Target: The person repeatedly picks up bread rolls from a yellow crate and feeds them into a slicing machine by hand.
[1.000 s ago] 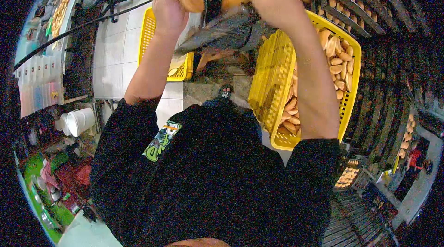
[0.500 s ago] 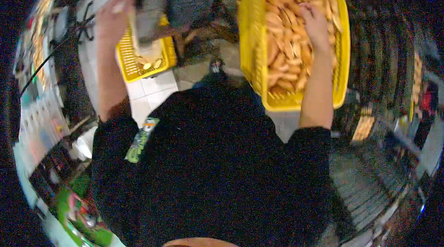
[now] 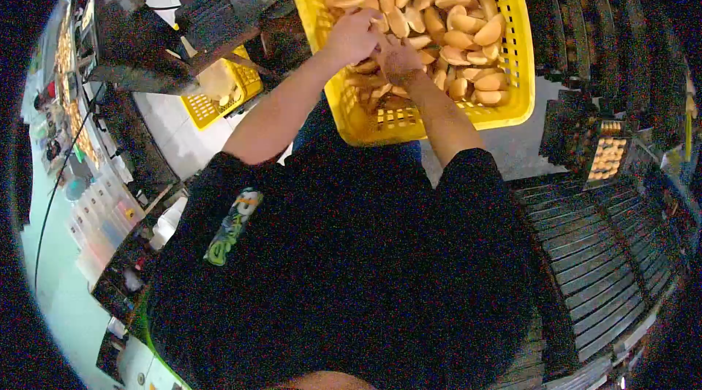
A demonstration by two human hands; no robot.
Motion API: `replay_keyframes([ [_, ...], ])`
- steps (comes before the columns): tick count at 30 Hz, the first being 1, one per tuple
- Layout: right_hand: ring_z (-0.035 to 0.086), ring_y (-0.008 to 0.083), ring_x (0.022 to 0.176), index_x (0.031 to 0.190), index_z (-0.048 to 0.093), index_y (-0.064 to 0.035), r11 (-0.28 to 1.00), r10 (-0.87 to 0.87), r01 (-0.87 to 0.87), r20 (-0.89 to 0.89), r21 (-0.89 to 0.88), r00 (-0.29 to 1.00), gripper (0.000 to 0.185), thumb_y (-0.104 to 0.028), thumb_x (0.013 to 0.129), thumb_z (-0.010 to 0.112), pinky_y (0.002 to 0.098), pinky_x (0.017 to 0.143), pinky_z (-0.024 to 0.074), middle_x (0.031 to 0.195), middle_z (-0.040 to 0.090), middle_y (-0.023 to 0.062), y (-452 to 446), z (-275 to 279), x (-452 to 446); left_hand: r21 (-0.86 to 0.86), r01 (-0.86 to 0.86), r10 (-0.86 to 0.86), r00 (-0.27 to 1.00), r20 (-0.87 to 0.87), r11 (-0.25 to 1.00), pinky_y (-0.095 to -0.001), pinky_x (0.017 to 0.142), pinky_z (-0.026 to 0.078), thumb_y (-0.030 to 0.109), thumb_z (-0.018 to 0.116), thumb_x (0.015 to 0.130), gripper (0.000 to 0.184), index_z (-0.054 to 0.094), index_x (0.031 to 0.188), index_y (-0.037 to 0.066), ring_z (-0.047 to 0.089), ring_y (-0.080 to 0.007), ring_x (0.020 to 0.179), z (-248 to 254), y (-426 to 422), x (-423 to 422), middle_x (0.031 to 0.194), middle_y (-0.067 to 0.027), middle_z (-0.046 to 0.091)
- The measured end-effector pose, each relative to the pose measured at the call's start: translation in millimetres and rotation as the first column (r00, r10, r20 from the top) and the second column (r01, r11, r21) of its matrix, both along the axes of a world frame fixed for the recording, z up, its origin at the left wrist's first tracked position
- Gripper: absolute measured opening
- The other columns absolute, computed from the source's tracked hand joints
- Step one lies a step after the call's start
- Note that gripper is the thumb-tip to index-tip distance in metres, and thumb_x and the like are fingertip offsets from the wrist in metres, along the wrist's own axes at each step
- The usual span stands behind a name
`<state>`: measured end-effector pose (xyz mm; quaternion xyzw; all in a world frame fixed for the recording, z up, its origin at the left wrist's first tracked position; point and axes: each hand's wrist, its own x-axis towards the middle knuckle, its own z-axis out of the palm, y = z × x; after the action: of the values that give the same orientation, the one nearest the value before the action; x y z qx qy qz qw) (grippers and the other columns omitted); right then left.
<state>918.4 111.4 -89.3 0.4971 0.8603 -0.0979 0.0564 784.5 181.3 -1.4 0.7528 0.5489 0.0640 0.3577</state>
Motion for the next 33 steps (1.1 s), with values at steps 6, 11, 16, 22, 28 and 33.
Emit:
replay_keyframes([
  [6,0.058,0.038,0.097,0.11,0.057,-0.0044,0.909,-0.026,-0.045,-0.163,-0.415,0.986,0.037,-0.02,0.077,0.055,0.0452,0.085,0.0487,0.108,0.058,0.0206,-37.0,-64.1,19.6,0.187,-0.029,0.086,0.947,-0.31,0.982,-0.0461,0.081,0.051,0.02,0.057,0.082,0.029,0.063,0.104,0.001,0.064,-0.0362,0.09,-161.6,-40.5,5.5,0.095,-0.0208,0.066],
  [11,0.06,0.0408,0.086,0.116,0.052,0.0024,0.826,0.152,-0.144,-0.032,-0.544,0.988,0.04,-0.014,0.081,0.046,0.0506,0.072,0.0517,0.106,0.057,0.0244,-44.0,16.5,16.9,-0.351,0.257,-0.401,0.803,-0.441,0.9,-0.0463,0.079,0.051,0.023,0.059,0.08,0.027,0.065,0.091,-0.001,0.064,-0.0387,0.089,-97.8,-45.9,13.1,0.093,-0.023,0.066],
  [16,0.061,0.0404,0.09,0.111,0.053,0.0014,0.819,-0.127,-0.034,-0.239,-0.573,0.963,0.039,-0.024,0.08,0.055,0.0483,0.073,0.0511,0.096,0.062,0.0261,-35.2,37.2,33.4,-0.34,-0.06,-0.022,0.973,-0.23,0.938,-0.0454,0.081,0.05,0.021,0.061,0.077,0.034,0.063,0.106,0.002,0.062,-0.0405,0.092,-101.7,-43.9,15.1,0.099,-0.0241,0.064],
  [22,0.061,0.0376,0.092,0.104,0.056,-0.0046,0.616,-0.647,0.24,-0.307,-0.75,0.698,0.031,-0.027,0.081,0.055,0.0454,0.078,0.0479,0.095,0.063,0.0222,12.5,36.8,72.3,0.106,-0.186,0.2,0.969,-0.142,0.977,-0.0446,0.074,0.053,0.026,0.06,0.079,0.039,0.055,0.106,-0.001,0.065,-0.0394,0.082,-68.0,-18.5,14.9,0.085,-0.0242,0.065],
  [28,0.061,0.0353,0.093,0.113,0.054,-0.0061,0.785,-0.596,0.428,-0.358,-0.447,0.719,0.037,-0.027,0.082,0.055,0.0445,0.081,0.0483,0.107,0.059,0.0192,72.0,42.3,62.2,-0.167,0.148,-0.214,0.829,-0.516,0.975,-0.0419,0.074,0.053,0.023,0.063,0.077,0.03,0.065,0.094,-0.001,0.067,-0.0321,0.084,-122.0,-38.5,36.2,0.089,-0.0194,0.067],
  [33,0.062,0.0351,0.091,0.122,0.05,-0.0109,0.928,-0.372,0.366,-0.148,-0.066,0.916,0.04,-0.022,0.084,0.053,0.0469,0.084,0.0489,0.127,0.046,0.0164,121.7,24.0,43.3,-0.264,0.054,-0.117,0.967,-0.227,0.963,-0.0443,0.075,0.051,0.038,0.071,0.072,0.043,0.065,0.091,-0.001,0.065,-0.0363,0.088,-75.8,-54.5,17.0,0.091,-0.0216,0.066],
])
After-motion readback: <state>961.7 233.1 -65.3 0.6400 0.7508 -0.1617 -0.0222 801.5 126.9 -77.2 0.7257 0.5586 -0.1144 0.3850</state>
